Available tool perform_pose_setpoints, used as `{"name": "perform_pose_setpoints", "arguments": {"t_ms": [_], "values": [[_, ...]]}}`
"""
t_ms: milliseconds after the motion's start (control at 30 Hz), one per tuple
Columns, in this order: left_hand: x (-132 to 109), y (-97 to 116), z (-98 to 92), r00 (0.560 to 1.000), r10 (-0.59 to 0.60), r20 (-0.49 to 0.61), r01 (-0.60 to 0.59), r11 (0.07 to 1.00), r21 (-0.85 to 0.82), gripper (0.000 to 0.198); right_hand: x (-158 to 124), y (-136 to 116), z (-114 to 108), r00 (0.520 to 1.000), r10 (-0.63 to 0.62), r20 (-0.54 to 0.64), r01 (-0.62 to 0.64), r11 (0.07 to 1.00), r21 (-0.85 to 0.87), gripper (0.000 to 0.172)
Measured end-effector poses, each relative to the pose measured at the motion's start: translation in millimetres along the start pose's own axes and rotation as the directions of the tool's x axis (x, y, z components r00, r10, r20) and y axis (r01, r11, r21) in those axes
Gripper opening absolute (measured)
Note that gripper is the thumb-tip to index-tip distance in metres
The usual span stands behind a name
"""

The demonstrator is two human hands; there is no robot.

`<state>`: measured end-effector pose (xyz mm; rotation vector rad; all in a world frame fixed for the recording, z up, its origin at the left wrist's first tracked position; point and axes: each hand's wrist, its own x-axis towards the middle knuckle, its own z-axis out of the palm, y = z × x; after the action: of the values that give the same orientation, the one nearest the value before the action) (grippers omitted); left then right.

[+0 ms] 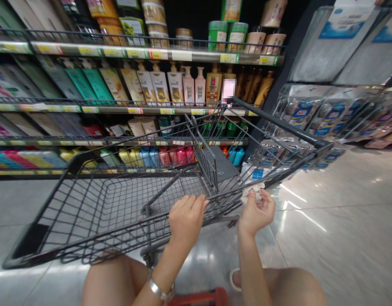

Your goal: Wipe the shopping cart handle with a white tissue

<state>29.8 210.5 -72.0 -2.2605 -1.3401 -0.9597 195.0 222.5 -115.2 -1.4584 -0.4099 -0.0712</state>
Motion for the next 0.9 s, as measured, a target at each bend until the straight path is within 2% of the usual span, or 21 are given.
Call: {"name": "perform_pose_setpoints", "arguments": {"t_ms": [100,167,233,300,367,400,467,633,800,900], "values": [[0.9,1.1,-1.2,1.000,-0.005,0.004,0.005,1.000,0.003,0.019,-1.9,0.6,-2.8,0.988,-0.150,0.037,0.152,0.986,-0.068,0.023],[1.7,1.9,-2.3,1.000,-0.005,0.008,0.005,1.000,0.003,0.019,-1.5,-0.1,-5.7,0.960,-0.273,0.061,0.276,0.959,-0.056,0.021],[2.2,2.3,-3.2,1.000,-0.005,0.016,0.005,1.000,0.000,0.020,-0.8,-0.4,-9.9,0.904,-0.409,0.123,0.418,0.906,-0.064,0.020],[2.3,2.4,-3.9,1.000,-0.008,0.023,0.008,1.000,0.000,0.020,-0.9,-0.1,-15.0,0.822,-0.519,0.232,0.551,0.828,-0.100,0.021],[2.1,2.5,-4.4,1.000,-0.014,0.028,0.014,1.000,0.003,0.020,-2.7,1.1,-19.7,0.758,-0.554,0.344,0.625,0.768,-0.142,0.026],[1.9,2.6,-4.6,0.999,-0.018,0.030,0.018,1.000,0.005,0.020,-4.3,2.1,-21.5,0.747,-0.547,0.377,0.633,0.758,-0.156,0.029],[1.8,2.9,-5.0,0.999,-0.026,0.038,0.025,1.000,0.009,0.020,-8.1,5.3,-23.3,0.764,-0.517,0.387,0.606,0.780,-0.154,0.029],[2.1,3.2,-5.5,0.998,-0.030,0.059,0.030,0.999,0.012,0.021,-17.2,21.6,-20.0,0.867,-0.434,0.244,0.469,0.876,-0.109,0.017],[2.3,3.3,-4.3,0.999,-0.025,0.039,0.025,1.000,0.002,0.020,-36.3,51.8,-11.9,0.938,-0.293,0.187,0.316,0.943,-0.104,0.011],[2.0,3.5,-3.3,0.999,-0.024,0.035,0.024,1.000,-0.003,0.019,-54.4,70.6,-8.3,0.959,-0.198,0.202,0.219,0.972,-0.086,0.015]]}}
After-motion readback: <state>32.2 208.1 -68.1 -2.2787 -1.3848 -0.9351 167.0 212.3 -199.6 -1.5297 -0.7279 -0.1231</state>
